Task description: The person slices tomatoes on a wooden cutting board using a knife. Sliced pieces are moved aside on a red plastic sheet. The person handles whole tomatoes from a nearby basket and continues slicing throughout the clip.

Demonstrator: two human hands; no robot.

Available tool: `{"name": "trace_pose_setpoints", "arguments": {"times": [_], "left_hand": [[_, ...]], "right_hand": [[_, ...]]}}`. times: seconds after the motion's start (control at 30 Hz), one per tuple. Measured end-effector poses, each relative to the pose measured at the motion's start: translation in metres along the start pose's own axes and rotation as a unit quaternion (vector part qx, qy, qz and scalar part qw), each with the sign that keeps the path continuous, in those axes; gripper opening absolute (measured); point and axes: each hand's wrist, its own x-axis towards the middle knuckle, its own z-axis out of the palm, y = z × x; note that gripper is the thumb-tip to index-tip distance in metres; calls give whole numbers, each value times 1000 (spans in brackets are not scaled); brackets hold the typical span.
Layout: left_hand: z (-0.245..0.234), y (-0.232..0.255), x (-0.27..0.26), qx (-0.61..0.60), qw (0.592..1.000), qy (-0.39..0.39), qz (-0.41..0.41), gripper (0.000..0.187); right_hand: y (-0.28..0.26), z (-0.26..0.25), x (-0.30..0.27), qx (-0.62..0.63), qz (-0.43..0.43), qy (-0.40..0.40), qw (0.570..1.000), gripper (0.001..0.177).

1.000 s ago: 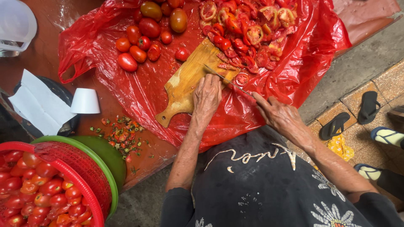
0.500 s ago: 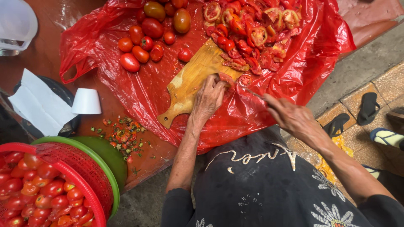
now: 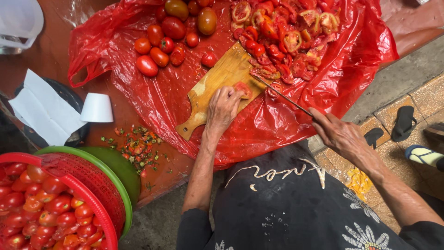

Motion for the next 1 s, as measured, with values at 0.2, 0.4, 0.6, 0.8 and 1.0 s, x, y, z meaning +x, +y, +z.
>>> {"name": "trace_pose_setpoints", "arguments": {"times": [0.2,0.4,0.6,0.8,1.0], "left_hand": [[1,6,15,16,1000,-16,-4,20],[5,0,11,-22,999,26,4,21],[16,-5,-6,10,999,46,-8,23],[53,3,0,111,992,47,-32,16],[49,18,-5,113,989,83,-43,20]], "right_hand": [[-18,20,44,-87,-59,-50,993,50],[7,15,27,-126,-1,-82,989,52],[4,-1,4,-51,16,-3,999,47],[-37,4,19,-14,78,-139,987,52],[-36,19,29,-64,18,-67,996,53]]}}
